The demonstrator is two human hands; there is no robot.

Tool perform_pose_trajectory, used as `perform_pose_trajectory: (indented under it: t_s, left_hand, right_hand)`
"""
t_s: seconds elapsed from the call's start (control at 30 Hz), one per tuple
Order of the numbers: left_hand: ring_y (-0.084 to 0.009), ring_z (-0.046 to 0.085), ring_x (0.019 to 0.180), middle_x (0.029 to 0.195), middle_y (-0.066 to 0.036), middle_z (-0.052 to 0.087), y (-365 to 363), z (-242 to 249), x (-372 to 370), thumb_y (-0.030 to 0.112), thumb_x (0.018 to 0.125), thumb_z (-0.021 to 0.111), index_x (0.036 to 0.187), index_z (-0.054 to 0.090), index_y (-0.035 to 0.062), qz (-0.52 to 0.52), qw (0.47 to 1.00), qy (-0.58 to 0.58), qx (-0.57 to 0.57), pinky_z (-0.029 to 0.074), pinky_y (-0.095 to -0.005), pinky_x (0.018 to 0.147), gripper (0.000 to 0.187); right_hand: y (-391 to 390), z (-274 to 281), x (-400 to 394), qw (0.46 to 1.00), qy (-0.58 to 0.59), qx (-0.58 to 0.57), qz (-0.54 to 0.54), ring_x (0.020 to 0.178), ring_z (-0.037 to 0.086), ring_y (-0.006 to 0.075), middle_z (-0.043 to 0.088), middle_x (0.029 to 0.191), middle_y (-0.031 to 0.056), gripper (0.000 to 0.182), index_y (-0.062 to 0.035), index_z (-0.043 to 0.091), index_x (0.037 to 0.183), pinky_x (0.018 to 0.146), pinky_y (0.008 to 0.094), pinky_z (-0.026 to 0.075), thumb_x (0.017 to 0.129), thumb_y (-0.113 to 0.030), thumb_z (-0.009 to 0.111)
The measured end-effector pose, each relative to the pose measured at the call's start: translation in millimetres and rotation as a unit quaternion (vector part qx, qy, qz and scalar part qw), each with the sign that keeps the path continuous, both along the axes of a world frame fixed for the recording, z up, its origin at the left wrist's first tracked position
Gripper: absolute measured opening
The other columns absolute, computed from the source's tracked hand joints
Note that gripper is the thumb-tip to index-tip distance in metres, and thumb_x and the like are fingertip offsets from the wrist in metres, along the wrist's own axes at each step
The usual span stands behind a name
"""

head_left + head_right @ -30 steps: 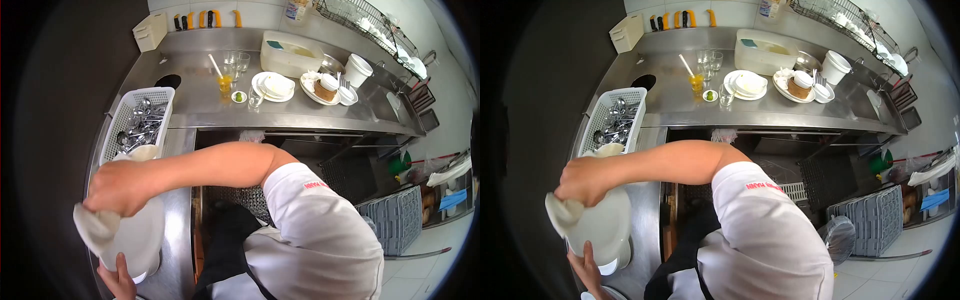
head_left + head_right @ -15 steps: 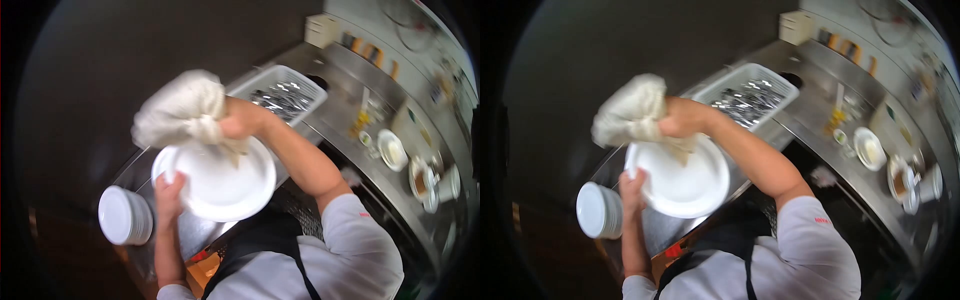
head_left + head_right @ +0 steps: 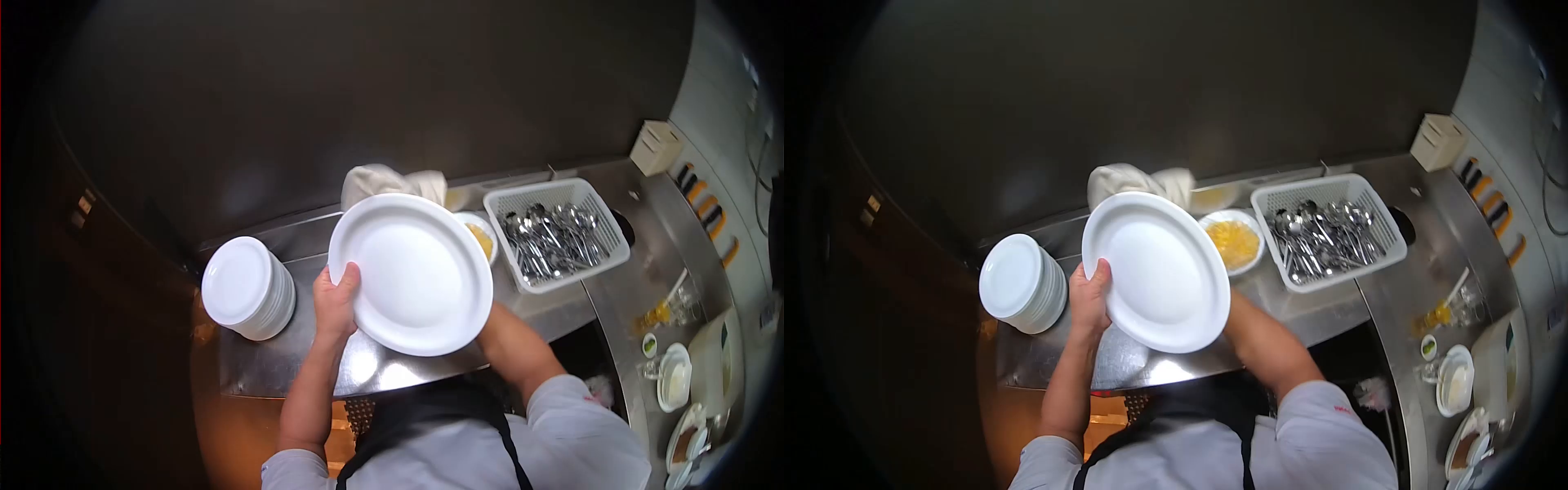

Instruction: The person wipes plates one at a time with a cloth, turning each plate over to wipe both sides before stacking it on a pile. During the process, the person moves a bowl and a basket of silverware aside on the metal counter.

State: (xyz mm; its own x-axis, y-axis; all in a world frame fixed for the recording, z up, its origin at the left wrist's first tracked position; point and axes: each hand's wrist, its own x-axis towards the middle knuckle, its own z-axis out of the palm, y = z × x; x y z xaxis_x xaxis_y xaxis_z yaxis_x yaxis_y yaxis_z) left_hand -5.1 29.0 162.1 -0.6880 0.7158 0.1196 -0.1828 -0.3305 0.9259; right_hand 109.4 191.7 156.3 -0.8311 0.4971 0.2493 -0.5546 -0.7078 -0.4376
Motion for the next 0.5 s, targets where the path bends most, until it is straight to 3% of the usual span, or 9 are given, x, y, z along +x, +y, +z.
perform_pose_trajectory:
  t_s: [0.1,0.17,0.27,0.37,0.4,0.5]
  left_hand:
    - [-0.0192,0.069,0.091,0.110,-0.013,0.070,2.2,2.7,-19.4,0.024,0.101,0.066,0.121,0.058,-0.0030,0.152,0.988,0.000,0.028,0.058,-0.0343,0.080,0.034]
    - [-0.0183,0.068,0.091,0.109,-0.012,0.070,-0.8,10.7,-34.3,0.020,0.102,0.063,0.122,0.057,-0.0016,0.166,0.985,0.018,0.043,0.057,-0.0331,0.081,0.030]
    - [-0.0154,0.066,0.096,0.110,-0.011,0.070,-9.9,12.3,-36.6,0.020,0.102,0.065,0.124,0.056,-0.0014,0.092,0.995,0.021,-0.001,0.055,-0.0314,0.086,0.032]
    - [-0.0158,0.065,0.097,0.116,-0.010,0.068,6.3,14.1,-8.7,0.025,0.102,0.063,0.129,0.053,-0.0005,0.068,0.992,0.104,0.028,0.054,-0.0325,0.090,0.039]
    - [-0.0146,0.064,0.095,0.111,-0.010,0.069,8.5,26.8,-1.8,0.024,0.102,0.064,0.125,0.056,-0.0022,0.082,0.991,0.092,0.043,0.052,-0.0315,0.090,0.036]
    - [-0.0155,0.063,0.096,0.107,-0.011,0.070,-5.0,18.0,-27.3,0.019,0.101,0.065,0.117,0.060,-0.0038,0.244,0.957,0.140,-0.065,0.052,-0.0303,0.087,0.028]
  right_hand:
    - [-41.0,-31.3,19.8,0.999,0.011,-0.031,-0.043,0.119,0.064,0.0259,0.065,0.131,0.0136,0.050,-0.0023,0.056,0.137,0.099,0.0394,0.055,0.093,-0.023,0.067]
    - [-52.5,-18.6,37.6,0.995,0.021,-0.026,-0.092,0.119,0.064,0.0271,0.064,0.132,0.0140,0.052,-0.0017,0.055,0.139,0.100,0.0400,0.055,0.093,-0.024,0.067]
    - [-11.1,18.3,28.0,0.999,0.040,0.012,-0.021,0.121,0.063,0.0275,0.062,0.134,0.0144,0.052,-0.0013,0.053,0.140,0.102,0.0409,0.053,0.095,-0.024,0.065]
    - [-3.2,-9.3,-21.6,0.996,0.046,-0.035,0.066,0.123,0.061,0.0278,0.061,0.136,0.0148,0.052,-0.0008,0.050,0.142,0.105,0.0418,0.051,0.097,-0.023,0.063]
    - [-14.5,-25.4,-28.9,0.993,0.048,-0.059,0.085,0.123,0.061,0.0280,0.060,0.137,0.0149,0.052,-0.0007,0.050,0.143,0.105,0.0421,0.051,0.098,-0.023,0.062]
    - [-43.3,-55.6,-23.0,0.980,0.082,-0.105,0.147,0.125,0.060,0.0284,0.058,0.139,0.0153,0.052,-0.0003,0.047,0.144,0.108,0.0430,0.049,0.100,-0.023,0.060]
